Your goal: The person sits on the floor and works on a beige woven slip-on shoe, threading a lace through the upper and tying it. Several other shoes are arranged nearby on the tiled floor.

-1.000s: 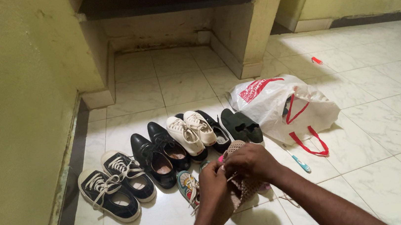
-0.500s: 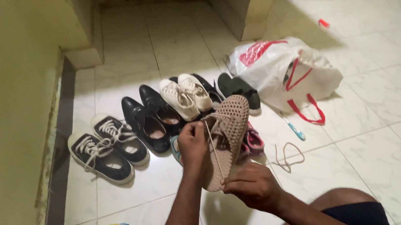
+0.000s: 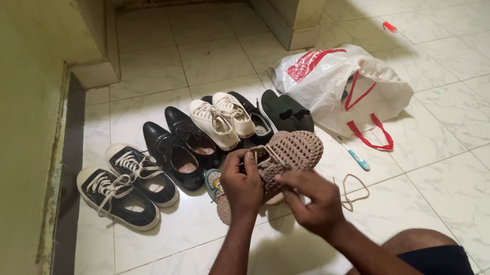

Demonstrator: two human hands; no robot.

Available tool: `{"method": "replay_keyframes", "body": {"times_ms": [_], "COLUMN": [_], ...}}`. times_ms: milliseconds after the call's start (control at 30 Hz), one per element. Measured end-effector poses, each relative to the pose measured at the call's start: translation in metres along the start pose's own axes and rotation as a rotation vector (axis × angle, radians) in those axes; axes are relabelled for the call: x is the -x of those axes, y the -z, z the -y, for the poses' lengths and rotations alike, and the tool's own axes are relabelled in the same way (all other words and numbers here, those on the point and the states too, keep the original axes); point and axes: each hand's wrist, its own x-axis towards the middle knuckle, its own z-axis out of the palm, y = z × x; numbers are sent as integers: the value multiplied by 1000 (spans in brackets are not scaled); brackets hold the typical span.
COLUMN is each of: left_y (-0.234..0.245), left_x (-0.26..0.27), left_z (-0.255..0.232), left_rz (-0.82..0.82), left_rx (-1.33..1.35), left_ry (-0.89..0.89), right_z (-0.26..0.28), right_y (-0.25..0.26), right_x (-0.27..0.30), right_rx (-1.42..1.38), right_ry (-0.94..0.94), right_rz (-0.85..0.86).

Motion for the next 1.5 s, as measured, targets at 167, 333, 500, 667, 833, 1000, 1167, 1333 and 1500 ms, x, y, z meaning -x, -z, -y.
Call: {"method": "replay_keyframes", "body": {"times_ms": [167,333,500,667,833,1000,1167,1333,1500], "left_y": [-2,-2,-2,-2,-4,-4,-5,-7,-8], "left_x": [2,2,2,3,6,7,7,9,9], "left_z": [-6,-6,-7,-8,-9,-8,-7,-5,-1], "left_rz": [75,105,117,106,105,99,79,62,42], "left_rx": [50,81,128,105,77,78,65,24,-19], "left_ry": [-1,12,24,11,-19,-54,-88,-88,-135], "right_z": [-11,-21,-18,-7,-3,-10,-11,-2,-9], "right_y": [11,25,30,29,28,30,30,22,15], "right_x": [-39,-65,-60,-60,-70,-67,-63,-56,-53], "right_rx": [-18,130,181,177,220,246,232,468,431], "right_ry": [-147,-203,-107,-114,-497,-274,-241,-239,-386], "right_rz": [-83,64,78,79,262,206,222,238,249]}}
